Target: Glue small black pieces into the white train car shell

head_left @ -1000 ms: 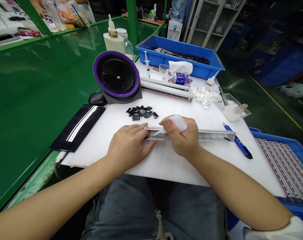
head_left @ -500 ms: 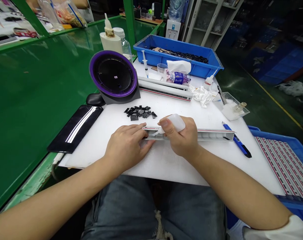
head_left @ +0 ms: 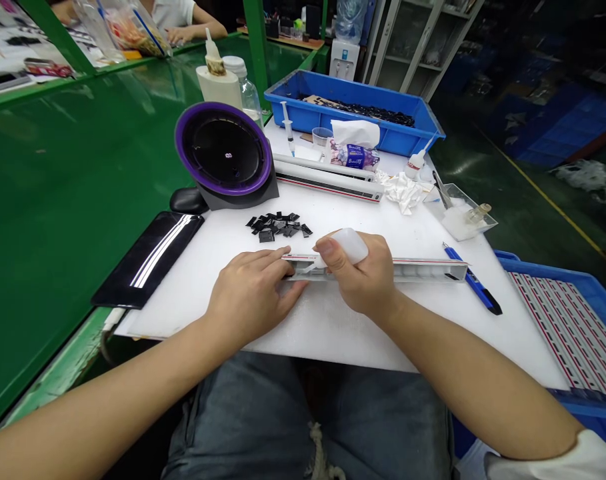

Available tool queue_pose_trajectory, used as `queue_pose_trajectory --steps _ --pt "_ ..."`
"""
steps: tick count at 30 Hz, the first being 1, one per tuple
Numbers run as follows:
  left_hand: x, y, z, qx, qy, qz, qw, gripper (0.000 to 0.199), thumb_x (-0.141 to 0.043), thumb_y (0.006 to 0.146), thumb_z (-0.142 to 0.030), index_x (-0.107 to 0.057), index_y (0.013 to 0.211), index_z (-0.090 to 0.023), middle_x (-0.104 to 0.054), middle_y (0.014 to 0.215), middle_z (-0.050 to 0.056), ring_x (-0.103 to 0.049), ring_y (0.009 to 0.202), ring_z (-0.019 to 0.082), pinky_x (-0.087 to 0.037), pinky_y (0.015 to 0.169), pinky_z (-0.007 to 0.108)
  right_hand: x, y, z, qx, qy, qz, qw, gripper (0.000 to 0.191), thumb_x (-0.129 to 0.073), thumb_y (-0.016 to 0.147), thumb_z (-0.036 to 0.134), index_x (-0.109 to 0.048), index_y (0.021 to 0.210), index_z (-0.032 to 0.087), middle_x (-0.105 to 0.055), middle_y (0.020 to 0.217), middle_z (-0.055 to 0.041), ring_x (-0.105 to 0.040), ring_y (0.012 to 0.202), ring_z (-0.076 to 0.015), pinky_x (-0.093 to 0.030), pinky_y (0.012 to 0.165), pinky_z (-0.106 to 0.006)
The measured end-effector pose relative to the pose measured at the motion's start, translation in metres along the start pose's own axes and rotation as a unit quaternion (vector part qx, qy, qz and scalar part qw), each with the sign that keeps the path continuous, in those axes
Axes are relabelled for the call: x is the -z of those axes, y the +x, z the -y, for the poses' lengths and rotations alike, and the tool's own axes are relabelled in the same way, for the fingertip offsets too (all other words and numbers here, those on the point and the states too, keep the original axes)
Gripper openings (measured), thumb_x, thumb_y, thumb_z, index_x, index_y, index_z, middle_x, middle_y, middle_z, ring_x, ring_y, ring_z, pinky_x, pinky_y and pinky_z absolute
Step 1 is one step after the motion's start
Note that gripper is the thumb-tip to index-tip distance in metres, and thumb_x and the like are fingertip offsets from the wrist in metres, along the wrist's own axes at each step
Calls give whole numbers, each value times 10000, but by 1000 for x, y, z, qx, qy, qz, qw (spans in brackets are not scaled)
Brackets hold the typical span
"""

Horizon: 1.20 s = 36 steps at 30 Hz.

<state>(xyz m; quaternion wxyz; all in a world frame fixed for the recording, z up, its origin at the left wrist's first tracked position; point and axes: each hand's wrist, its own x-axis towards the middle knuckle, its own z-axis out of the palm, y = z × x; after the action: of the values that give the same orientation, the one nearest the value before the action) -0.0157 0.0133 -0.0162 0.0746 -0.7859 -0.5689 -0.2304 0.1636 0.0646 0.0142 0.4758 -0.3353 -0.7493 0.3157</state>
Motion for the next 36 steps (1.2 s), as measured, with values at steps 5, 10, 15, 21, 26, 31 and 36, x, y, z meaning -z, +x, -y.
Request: queue_pose_trajectory --steps 5,10,15,21,26,31,36 --pt "0 0 1 -6 1 -4 1000 250 -566 896 -399 -668 813 -187 -741 1105 101 -697 1016 290 -566 870 474 25 9 0 -55 133 -94 985 442 -547 886 589 -665 726 195 -581 601 -3 -481 456 -103 -384 423 -257" --pt "0 -1 4 -28 1 -19 999 235 -573 900 -388 -650 802 -188 -749 1076 98 -698 1016 281 -569 860 457 91 38 -17 -96 200 -219 950 380 -500 864 560 -664 827 218 -574 625 -23 -556 535 -153 -425 450 -280" --pt "0 -3 6 -41 2 -29 999 246 -568 910 -393 -645 809 -182 -753 1049 107 -697 1026 282 -569 850 451 134 55 -44 -96 140 -135 976 383 -555 801 585 -630 984 257 -672 970 -63 -655 914 -211 -527 601 -307" --pt "-2 -2 8 -42 5 -29 999 273 -563 913 -419 -656 826 -177 -742 1092 120 -696 1021 295 -564 853 470 136 59 -67 -173 105 -141 969 474 -761 646 452 -617 1042 233 -677 957 -19 -633 824 -163 -526 718 -319" --pt "-2 -2 8 -38 9 -28 999 279 -551 917 -422 -658 822 -183 -740 1102 122 -695 1023 298 -564 855 470 124 55 -71 -187 -157 -28 969 301 -715 712 334 -613 945 173 -674 873 -30 -618 778 -167 -472 737 -315" --pt "-2 -2 9 -40 15 -25 999 270 -543 922 -419 -652 828 -190 -749 1065 119 -696 1022 300 -561 868 474 112 49 -67 -209 -346 83 911 215 -653 759 229 -581 957 185 -686 939 -62 -619 826 -200 -427 711 -304" --pt "-2 -2 9 -53 15 -44 997 244 -556 915 -415 -634 823 -203 -754 1045 102 -701 1006 296 -568 852 468 121 47 -60 -223 -321 124 912 379 -708 711 227 -575 1064 194 -694 973 -72 -629 870 -218 -440 716 -300"
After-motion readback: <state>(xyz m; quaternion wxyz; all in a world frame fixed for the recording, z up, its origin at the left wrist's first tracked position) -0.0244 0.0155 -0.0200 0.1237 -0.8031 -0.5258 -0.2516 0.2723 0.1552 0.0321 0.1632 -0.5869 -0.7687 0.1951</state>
